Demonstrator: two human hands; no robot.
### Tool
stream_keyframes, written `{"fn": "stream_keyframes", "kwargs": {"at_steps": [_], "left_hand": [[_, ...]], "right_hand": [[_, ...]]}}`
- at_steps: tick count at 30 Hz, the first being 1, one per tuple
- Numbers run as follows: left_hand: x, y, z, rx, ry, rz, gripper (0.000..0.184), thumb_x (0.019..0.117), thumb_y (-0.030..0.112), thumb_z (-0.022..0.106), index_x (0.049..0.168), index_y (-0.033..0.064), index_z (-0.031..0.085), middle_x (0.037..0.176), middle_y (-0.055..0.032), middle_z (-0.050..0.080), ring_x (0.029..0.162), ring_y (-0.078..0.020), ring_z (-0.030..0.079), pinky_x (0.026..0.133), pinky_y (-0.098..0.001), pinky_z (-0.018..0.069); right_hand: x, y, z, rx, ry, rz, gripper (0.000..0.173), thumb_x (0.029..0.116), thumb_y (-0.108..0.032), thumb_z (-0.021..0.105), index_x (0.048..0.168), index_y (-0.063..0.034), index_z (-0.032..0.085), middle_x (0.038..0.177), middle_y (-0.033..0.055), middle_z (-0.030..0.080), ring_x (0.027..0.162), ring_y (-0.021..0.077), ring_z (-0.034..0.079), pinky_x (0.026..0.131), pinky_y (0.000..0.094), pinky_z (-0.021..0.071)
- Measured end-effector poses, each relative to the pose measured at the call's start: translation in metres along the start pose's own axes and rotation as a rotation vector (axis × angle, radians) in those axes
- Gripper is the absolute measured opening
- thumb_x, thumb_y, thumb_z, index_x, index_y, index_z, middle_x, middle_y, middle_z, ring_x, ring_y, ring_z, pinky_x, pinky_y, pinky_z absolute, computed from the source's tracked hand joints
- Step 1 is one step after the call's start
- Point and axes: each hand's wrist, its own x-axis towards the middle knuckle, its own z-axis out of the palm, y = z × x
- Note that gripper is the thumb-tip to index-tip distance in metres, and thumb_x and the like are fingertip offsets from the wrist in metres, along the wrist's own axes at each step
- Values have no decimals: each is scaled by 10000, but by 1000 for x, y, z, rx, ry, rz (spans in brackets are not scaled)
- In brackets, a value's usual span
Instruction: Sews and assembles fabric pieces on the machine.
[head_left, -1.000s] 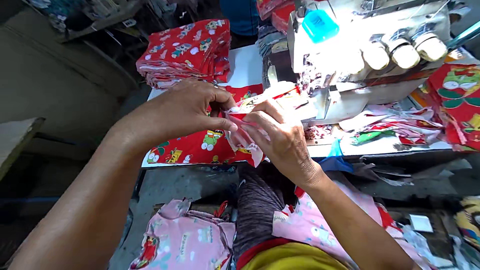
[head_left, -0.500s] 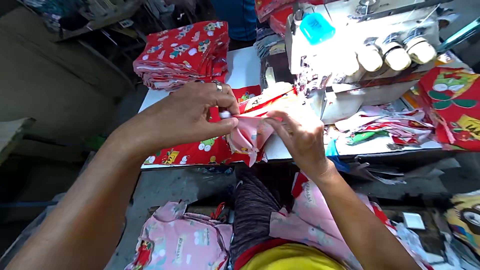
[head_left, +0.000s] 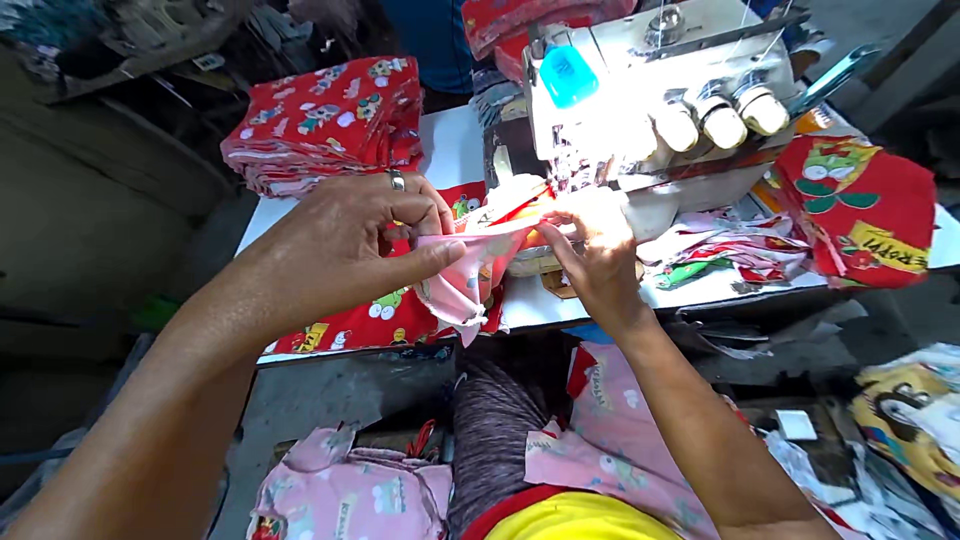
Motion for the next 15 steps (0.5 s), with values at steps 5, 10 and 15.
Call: {"fn": "stream_keyframes", "kwargs": {"at_steps": [5, 10, 15], "left_hand": [[4, -2, 2, 12, 18, -53, 232, 960, 442, 592, 836, 257, 652, 968, 147, 626, 793, 79, 547, 667, -138, 428], [9, -5, 3, 17, 42, -72, 217, 948, 416, 608, 833, 237, 647, 969, 118, 636, 812, 65, 563, 691, -157, 440], [9, -7, 3, 8, 56, -59, 216, 951, 410, 614, 842, 227, 648, 995, 115, 642, 816, 71, 565, 678, -136, 441]], "right_hand": [[-2, 4, 3, -18, 11, -31, 148, 975, -130, 686, 1059, -26, 748, 1079, 164, 690, 1077, 303, 634, 934, 414, 496], [-1, 7, 1, 50, -4, -34, 110, 954, -92, 696, 1021, -24, 751, 1051, 149, 712, 1061, 283, 652, 931, 400, 497], [9, 8, 2, 68, -7, 0, 119, 938, -73, 707, 1038, -23, 750, 1036, 140, 724, 1029, 288, 658, 918, 423, 486]]}}
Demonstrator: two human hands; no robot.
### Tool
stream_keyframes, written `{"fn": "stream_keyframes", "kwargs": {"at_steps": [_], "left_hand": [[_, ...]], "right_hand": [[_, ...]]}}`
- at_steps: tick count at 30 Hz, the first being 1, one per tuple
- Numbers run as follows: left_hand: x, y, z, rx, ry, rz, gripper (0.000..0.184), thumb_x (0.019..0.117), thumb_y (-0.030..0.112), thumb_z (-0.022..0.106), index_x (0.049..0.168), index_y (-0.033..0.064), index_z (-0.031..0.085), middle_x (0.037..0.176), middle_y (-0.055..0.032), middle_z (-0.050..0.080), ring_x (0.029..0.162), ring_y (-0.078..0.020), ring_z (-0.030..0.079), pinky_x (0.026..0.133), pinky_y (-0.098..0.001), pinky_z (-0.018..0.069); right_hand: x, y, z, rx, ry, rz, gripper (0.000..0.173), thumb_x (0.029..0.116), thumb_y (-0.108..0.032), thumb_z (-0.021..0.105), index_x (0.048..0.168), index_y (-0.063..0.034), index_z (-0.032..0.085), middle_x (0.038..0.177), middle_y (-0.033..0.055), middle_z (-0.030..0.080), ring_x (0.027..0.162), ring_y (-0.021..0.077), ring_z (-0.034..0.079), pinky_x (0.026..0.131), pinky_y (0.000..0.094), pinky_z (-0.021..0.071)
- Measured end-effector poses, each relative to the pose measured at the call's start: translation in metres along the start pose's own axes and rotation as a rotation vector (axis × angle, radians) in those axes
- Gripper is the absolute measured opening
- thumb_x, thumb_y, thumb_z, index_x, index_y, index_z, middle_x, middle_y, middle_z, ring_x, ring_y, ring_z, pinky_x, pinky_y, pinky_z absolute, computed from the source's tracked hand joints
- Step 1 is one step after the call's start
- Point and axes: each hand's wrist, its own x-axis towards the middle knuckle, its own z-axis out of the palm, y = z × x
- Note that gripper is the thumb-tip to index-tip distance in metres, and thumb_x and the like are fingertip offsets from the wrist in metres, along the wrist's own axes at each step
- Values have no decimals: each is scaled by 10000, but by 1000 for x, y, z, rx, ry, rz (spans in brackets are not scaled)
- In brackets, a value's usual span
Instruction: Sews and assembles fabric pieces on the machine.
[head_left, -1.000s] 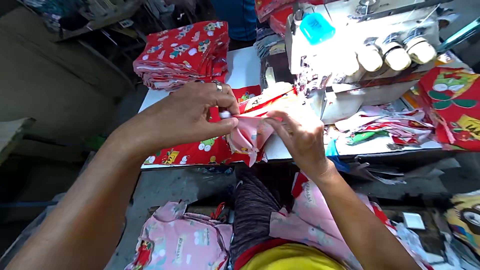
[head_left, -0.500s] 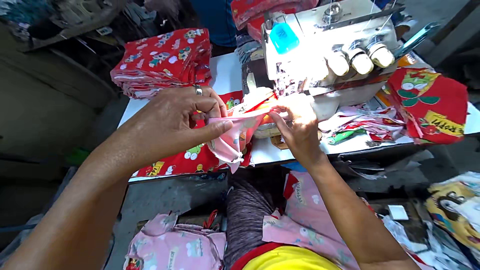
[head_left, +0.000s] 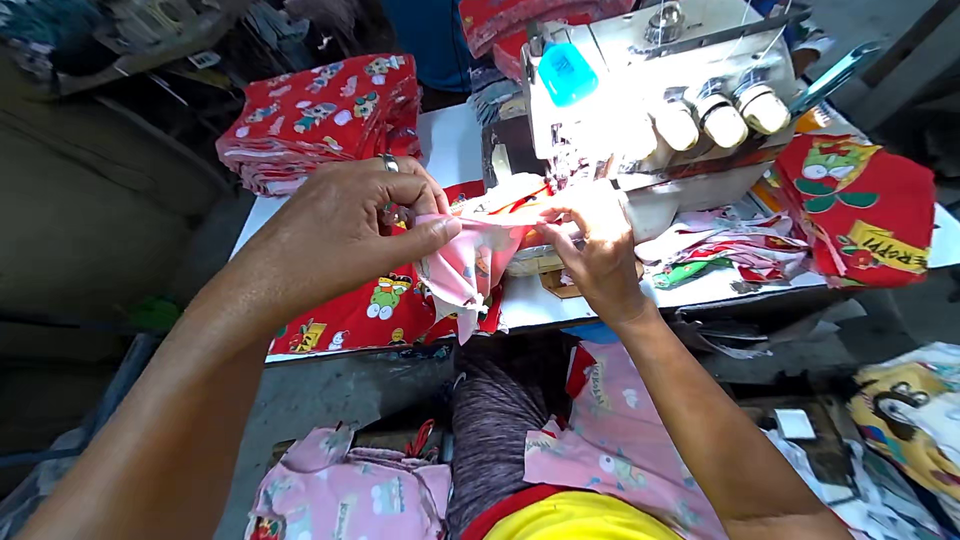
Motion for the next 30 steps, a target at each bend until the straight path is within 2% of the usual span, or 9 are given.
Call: {"fn": "stream_keyframes", "kwargs": {"at_steps": [3, 7, 10, 14, 18, 22, 25, 27, 30], "left_hand": [[0, -1, -1, 17, 13, -4, 217, 955, 402, 612, 855, 214, 655, 1008, 103, 643, 819, 70, 562, 692, -138, 446], [0, -1, 0, 22, 28, -4, 216, 954, 395, 610, 869, 204, 663, 1005, 104, 637, 822, 75, 547, 697, -132, 429], [1, 1, 1, -1, 24, 15, 203, 949, 391, 615, 850, 217, 655, 1011, 114, 642, 808, 90, 554, 671, -110, 432], [1, 2, 0, -19, 21, 41, 208, 950, 387, 611, 829, 221, 647, 1026, 116, 651, 803, 92, 549, 663, -109, 425], [0, 2, 0, -15, 18, 44, 216, 951, 386, 607, 823, 216, 645, 1044, 110, 663, 788, 93, 543, 648, -112, 415], [-1, 2, -1, -12, 4, 56, 213, 949, 393, 607, 831, 220, 645, 1042, 112, 666, 773, 93, 534, 640, -116, 407], [-2, 3, -3, 4, 4, 55, 211, 942, 399, 613, 836, 223, 659, 944, 125, 647, 754, 88, 552, 644, -117, 436], [-3, 6, -2, 53, 16, 64, 258, 948, 422, 606, 824, 198, 637, 798, 112, 565, 664, 67, 500, 591, -136, 395], [-5, 11, -1, 113, 43, 97, 274, 947, 427, 633, 926, 167, 717, 840, 82, 591, 707, 54, 515, 643, -136, 409]], "right_hand": [[-6, 1, 0, -8, -4, -20, 119, 963, -89, 687, 1040, -24, 752, 1043, 149, 712, 1049, 290, 648, 931, 419, 489], [-6, 4, 3, 4, 26, -24, 91, 953, -97, 698, 967, -33, 762, 988, 152, 712, 988, 286, 648, 874, 387, 492], [-3, 4, 0, 37, -5, 5, 92, 941, -82, 708, 998, -28, 754, 996, 142, 713, 991, 278, 655, 881, 390, 500], [3, 4, -1, 55, -44, 11, 174, 907, -87, 754, 1063, -15, 728, 1030, 129, 722, 1001, 277, 661, 886, 422, 497], [4, 3, -2, 23, -20, -4, 125, 915, -89, 748, 1017, -17, 746, 981, 122, 729, 938, 261, 670, 838, 407, 498], [2, 4, -3, 28, -10, -2, 114, 923, -79, 733, 1006, -6, 761, 974, 145, 729, 954, 278, 671, 866, 400, 503], [2, 6, -7, 54, -22, -22, 103, 939, -88, 717, 995, -26, 779, 971, 146, 727, 965, 272, 667, 866, 391, 503], [1, 8, -11, 93, -39, -25, 103, 946, -73, 703, 994, -29, 784, 986, 148, 727, 986, 272, 661, 877, 393, 498], [1, 11, -16, 139, -67, -28, 107, 950, -71, 698, 1000, -18, 776, 1020, 148, 726, 1026, 257, 662, 930, 382, 503]]}}
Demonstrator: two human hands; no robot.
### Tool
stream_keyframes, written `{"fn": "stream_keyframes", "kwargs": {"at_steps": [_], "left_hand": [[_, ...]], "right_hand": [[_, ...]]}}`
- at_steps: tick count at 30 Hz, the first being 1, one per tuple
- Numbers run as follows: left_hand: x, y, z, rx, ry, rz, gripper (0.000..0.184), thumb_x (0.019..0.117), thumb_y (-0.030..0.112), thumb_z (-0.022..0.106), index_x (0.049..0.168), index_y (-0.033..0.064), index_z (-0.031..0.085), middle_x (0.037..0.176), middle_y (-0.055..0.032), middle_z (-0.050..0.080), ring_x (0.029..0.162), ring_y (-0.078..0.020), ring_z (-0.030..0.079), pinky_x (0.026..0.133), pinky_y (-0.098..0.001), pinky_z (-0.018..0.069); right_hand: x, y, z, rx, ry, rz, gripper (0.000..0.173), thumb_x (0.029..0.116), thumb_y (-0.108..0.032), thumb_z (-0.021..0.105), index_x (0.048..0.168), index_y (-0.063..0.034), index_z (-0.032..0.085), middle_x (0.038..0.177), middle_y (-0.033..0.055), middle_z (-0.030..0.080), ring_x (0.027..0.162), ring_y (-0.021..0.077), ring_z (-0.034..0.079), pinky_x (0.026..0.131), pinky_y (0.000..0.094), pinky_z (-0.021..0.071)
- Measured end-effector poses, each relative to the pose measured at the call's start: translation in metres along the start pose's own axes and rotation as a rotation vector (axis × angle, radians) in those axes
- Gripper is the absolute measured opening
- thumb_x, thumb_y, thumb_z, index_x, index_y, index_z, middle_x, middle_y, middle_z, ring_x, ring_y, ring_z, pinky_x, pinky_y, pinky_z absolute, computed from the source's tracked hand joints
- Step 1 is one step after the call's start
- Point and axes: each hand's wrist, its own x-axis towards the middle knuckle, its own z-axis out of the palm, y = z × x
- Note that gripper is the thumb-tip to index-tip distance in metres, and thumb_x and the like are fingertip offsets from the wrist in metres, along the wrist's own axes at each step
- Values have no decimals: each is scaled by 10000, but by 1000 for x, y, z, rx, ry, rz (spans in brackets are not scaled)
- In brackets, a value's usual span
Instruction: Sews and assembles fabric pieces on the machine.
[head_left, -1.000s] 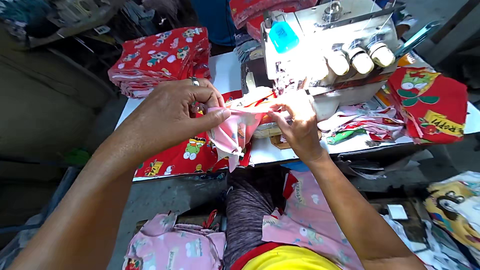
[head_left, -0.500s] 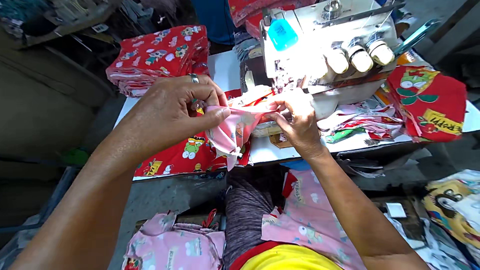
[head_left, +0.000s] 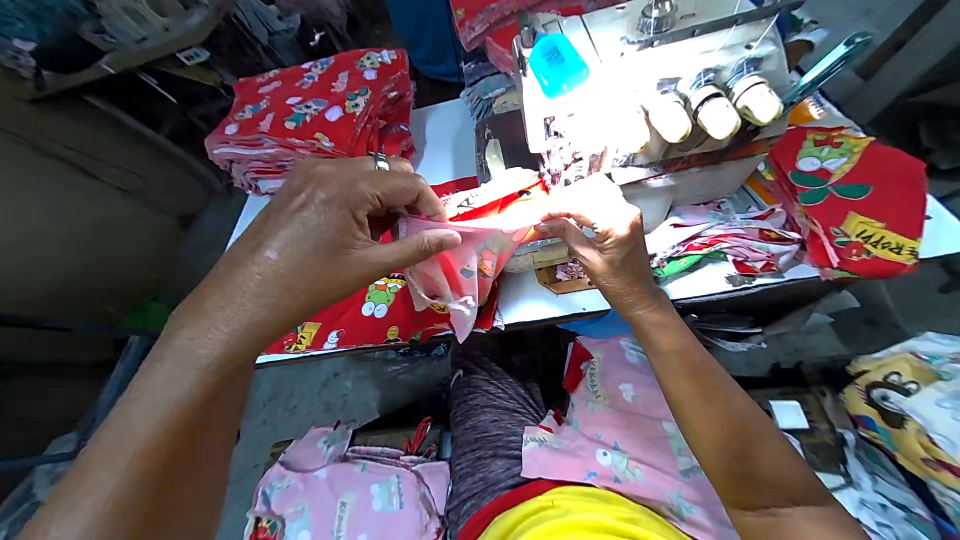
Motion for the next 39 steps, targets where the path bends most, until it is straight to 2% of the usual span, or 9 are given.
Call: {"fn": "stream_keyframes", "kwargs": {"at_steps": [3, 9, 12, 20, 25, 28, 35, 37, 39], "left_hand": [[-1, 3, 4, -12, 22, 35, 240, 934, 365, 660, 972, 158, 777, 840, 62, 563, 717, 12, 494, 669, -188, 391], [0, 9, 5, 39, -39, 52, 215, 904, 391, 666, 961, 224, 789, 856, 94, 557, 748, 4, 520, 676, -206, 417], [-1, 11, 7, 71, -54, 49, 240, 909, 404, 637, 962, 223, 785, 868, 86, 584, 783, -47, 549, 707, -294, 430], [-1, 13, 7, 109, -41, 14, 275, 944, 407, 608, 984, 195, 779, 882, 50, 597, 761, -65, 560, 683, -303, 444], [0, 11, 7, 114, -31, 7, 272, 944, 409, 609, 998, 203, 779, 876, 41, 590, 750, -72, 554, 672, -301, 431], [-2, 10, 8, 97, -35, 29, 262, 937, 424, 619, 976, 222, 781, 849, 67, 566, 729, -48, 533, 660, -278, 425], [-6, 18, 13, 109, -70, 77, 274, 942, 442, 591, 951, 260, 795, 846, 68, 587, 730, -75, 567, 631, -313, 446], [-7, 21, 14, 124, -83, 77, 267, 944, 436, 587, 962, 267, 793, 865, 53, 598, 736, -97, 581, 618, -334, 446], [-8, 23, 13, 129, -104, 75, 252, 950, 407, 595, 984, 257, 795, 886, 38, 604, 726, -115, 584, 598, -344, 447]], "right_hand": [[1, 3, -3, 22, -13, 11, 102, 943, -70, 710, 995, -5, 769, 1014, 150, 720, 1020, 250, 660, 931, 371, 504], [0, 1, -8, -1, -37, 17, 96, 945, -52, 699, 997, -3, 762, 1012, 150, 718, 1014, 247, 656, 920, 342, 501], [1, 5, -7, -7, -37, -1, 102, 952, -79, 699, 984, -4, 760, 984, 150, 715, 982, 233, 662, 902, 321, 511], [4, 9, -1, 5, -20, -23, 120, 941, -108, 725, 986, -6, 771, 944, 148, 715, 885, 205, 642, 806, 285, 508], [1, 9, 0, -33, -3, -41, 112, 947, -118, 720, 969, -27, 781, 959, 142, 731, 969, 228, 668, 889, 312, 514], [-2, 3, -8, -57, -49, -42, 114, 962, -87, 693, 1014, -14, 763, 1031, 150, 724, 1033, 258, 666, 943, 357, 510], [0, 0, -13, -109, -88, -22, 145, 979, -123, 677, 1044, -23, 759, 1003, 152, 710, 980, 272, 662, 884, 362, 519], [2, 1, -12, -110, -96, -31, 191, 985, -107, 664, 1131, -46, 771, 1045, 151, 723, 1016, 272, 661, 913, 355, 513], [6, 6, -9, -120, -82, -59, 202, 989, -105, 659, 1140, -98, 793, 1008, 132, 724, 995, 251, 653, 892, 332, 506]]}}
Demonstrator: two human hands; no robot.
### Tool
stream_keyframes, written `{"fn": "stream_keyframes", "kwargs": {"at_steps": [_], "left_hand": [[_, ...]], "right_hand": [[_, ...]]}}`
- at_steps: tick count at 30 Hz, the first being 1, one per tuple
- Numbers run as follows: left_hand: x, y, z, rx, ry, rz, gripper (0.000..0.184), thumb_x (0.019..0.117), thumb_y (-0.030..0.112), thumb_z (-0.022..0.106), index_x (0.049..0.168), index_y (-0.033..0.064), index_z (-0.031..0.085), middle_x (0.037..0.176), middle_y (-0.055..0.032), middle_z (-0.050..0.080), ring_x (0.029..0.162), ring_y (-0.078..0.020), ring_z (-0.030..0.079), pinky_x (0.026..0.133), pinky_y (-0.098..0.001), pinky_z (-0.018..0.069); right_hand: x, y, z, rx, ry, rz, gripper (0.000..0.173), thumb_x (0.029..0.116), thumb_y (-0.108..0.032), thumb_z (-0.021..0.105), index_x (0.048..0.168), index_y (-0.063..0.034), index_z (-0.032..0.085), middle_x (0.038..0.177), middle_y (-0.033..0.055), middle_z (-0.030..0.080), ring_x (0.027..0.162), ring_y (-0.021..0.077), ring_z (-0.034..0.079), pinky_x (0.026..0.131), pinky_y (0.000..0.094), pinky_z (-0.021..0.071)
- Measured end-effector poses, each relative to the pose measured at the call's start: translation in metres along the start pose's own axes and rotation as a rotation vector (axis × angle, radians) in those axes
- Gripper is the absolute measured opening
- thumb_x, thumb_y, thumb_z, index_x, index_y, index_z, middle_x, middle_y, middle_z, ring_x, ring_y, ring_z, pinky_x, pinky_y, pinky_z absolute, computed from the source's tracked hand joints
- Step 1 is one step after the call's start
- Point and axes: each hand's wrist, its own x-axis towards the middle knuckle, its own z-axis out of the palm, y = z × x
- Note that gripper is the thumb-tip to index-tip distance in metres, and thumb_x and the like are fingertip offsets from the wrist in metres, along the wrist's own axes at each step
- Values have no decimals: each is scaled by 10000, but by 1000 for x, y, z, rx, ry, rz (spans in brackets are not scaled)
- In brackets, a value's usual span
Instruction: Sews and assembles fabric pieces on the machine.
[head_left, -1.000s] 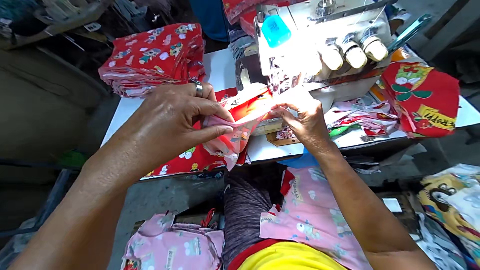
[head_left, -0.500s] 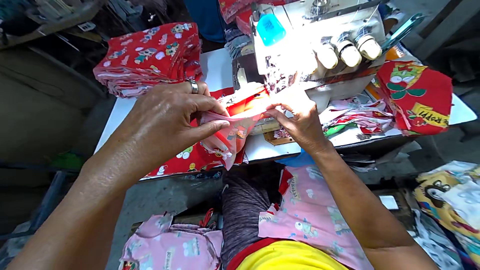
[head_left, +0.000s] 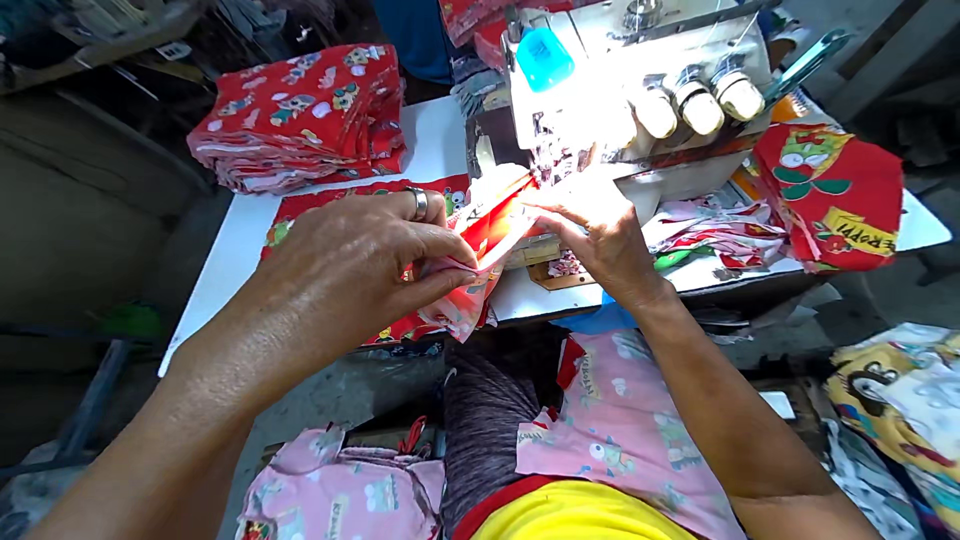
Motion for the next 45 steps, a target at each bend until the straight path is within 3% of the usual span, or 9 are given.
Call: {"fn": "stream_keyframes", "kwargs": {"at_steps": [3, 6, 9, 11, 15, 19, 22, 35, 45], "left_hand": [[0, 0, 0, -2, -3, -3, 254, 951, 402, 588, 985, 256, 794, 888, 43, 598, 727, -110, 577, 600, -339, 440], [3, 0, 0, -1, 20, -10, 269, 948, 427, 577, 965, 268, 794, 874, 58, 599, 734, -91, 579, 615, -330, 445], [7, 4, 1, -11, 42, -9, 274, 953, 425, 586, 973, 250, 795, 853, 54, 587, 726, -93, 559, 628, -324, 431], [6, 16, 4, -11, 54, -7, 255, 952, 395, 601, 978, 232, 795, 861, 25, 600, 706, -133, 564, 604, -361, 431], [0, 68, 35, 10, 114, -6, 225, 954, 339, 616, 909, 194, 782, 845, -29, 646, 679, -203, 618, 528, -380, 447], [1, 100, 74, 48, 178, -69, 222, 971, 282, 607, 885, 177, 782, 763, -30, 616, 606, -202, 584, 461, -324, 384], [2, 110, 85, 70, 213, -131, 226, 981, 274, 600, 906, 174, 788, 811, -39, 664, 648, -205, 618, 478, -320, 401], [15, 102, 93, 139, 209, -214, 227, 991, 288, 603, 939, 168, 789, 743, -39, 608, 625, -204, 588, 477, -314, 369], [22, 106, 99, 149, 202, -230, 231, 996, 272, 592, 947, 168, 792, 773, -40, 628, 632, -197, 592, 480, -309, 363]], "right_hand": [[1, 0, 0, 9, -2, -15, 148, 985, -124, 671, 1034, -80, 803, 1003, 132, 701, 1013, 252, 642, 892, 329, 503], [-3, -6, -7, -7, -63, 18, 135, 978, -113, 670, 1040, -27, 754, 1108, 165, 700, 1110, 295, 642, 973, 381, 498], [-6, -6, -9, -23, -78, 21, 124, 979, -103, 667, 1038, -14, 729, 1017, 151, 700, 994, 279, 669, 896, 383, 524], [-9, -5, -11, -63, -81, -7, 157, 988, -103, 655, 1065, -4, 750, 1011, 158, 707, 984, 290, 670, 891, 385, 529], [-24, -10, -25, -137, -105, -87, 174, 988, -41, 625, 1058, -50, 784, 1118, 117, 733, 1097, 276, 653, 964, 397, 494], [-33, -7, -29, -180, -79, -121, 221, 965, -3, 632, 1081, -85, 802, 1125, 80, 754, 1077, 251, 668, 951, 381, 494], [-36, -7, -31, -193, -83, -125, 226, 972, -6, 623, 1091, -82, 799, 1122, 82, 754, 1071, 247, 669, 944, 371, 493], [-30, 1, -23, -245, -118, -97, 258, 985, -13, 602, 1160, -85, 777, 1231, 83, 728, 1104, 273, 662, 950, 404, 489], [-33, -1, -23, -286, -109, -40, 236, 986, -36, 609, 1140, -93, 778, 1153, 149, 703, 1090, 311, 631, 959, 450, 458]]}}
